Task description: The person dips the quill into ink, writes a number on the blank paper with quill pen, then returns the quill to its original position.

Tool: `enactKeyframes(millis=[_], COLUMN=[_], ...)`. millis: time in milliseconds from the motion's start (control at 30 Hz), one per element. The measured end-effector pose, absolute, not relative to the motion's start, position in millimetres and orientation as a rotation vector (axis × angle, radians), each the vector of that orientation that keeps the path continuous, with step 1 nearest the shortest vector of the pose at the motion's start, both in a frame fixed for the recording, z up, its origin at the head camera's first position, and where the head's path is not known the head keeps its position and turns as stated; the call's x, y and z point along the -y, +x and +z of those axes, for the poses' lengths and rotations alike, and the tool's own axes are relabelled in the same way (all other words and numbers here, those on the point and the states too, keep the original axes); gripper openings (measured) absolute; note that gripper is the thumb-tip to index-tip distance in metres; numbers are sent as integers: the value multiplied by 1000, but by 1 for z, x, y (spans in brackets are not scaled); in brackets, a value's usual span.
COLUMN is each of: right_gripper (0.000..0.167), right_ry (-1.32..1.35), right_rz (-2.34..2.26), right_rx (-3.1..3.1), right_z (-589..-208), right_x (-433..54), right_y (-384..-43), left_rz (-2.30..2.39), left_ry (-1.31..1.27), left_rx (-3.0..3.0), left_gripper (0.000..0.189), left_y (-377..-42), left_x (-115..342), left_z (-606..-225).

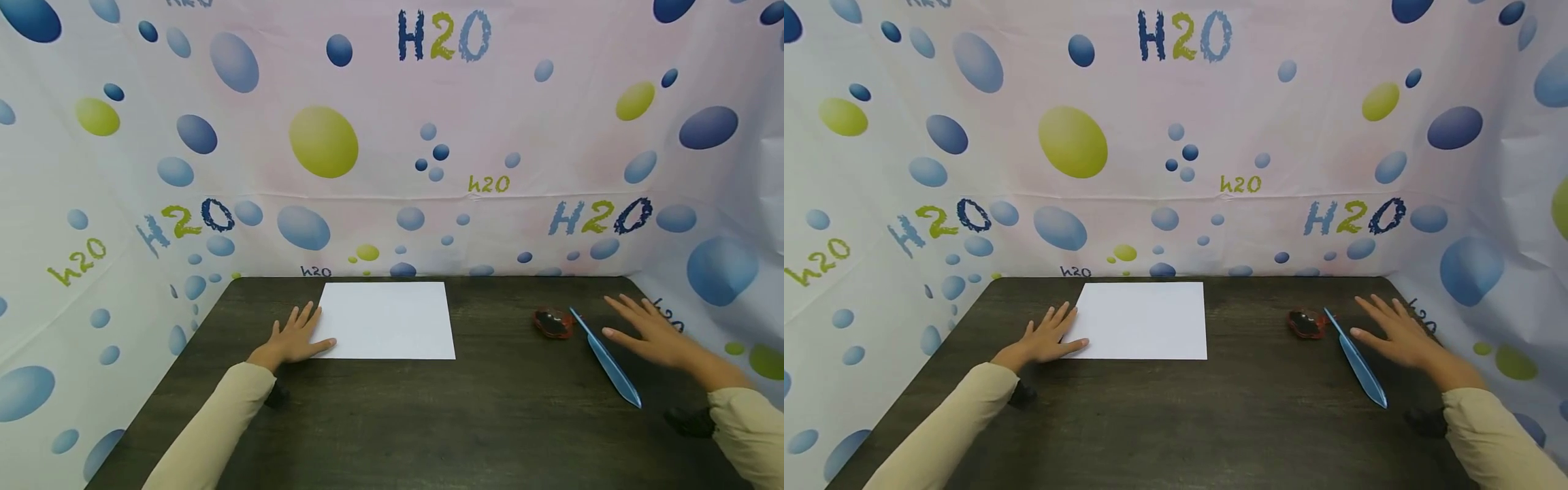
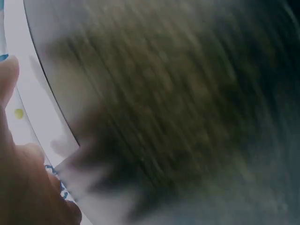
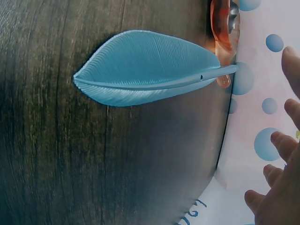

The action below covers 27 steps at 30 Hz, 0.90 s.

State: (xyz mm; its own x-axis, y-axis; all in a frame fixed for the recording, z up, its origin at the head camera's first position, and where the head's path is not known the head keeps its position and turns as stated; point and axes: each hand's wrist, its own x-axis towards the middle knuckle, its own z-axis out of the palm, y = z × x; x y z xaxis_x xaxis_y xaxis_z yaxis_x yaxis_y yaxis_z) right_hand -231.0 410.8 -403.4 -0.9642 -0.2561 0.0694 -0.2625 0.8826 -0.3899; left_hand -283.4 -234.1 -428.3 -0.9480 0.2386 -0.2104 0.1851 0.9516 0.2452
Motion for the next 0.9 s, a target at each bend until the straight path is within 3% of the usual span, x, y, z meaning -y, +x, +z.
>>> enactKeyframes(millis=[467, 900], right_gripper=[73, 57], right_ry=[432, 335], right_rz=[713, 801], right_rx=[3011, 2966], right_z=[-416, -431], right_x=[-409, -411], right_y=[-240, -249], left_rz=[321, 350], left_ry=[252, 261], left_rx=[-2740, -2708], left_gripper=[95, 118], left_y=[-278, -295], left_x=[233, 240], left_z=[-432, -449])
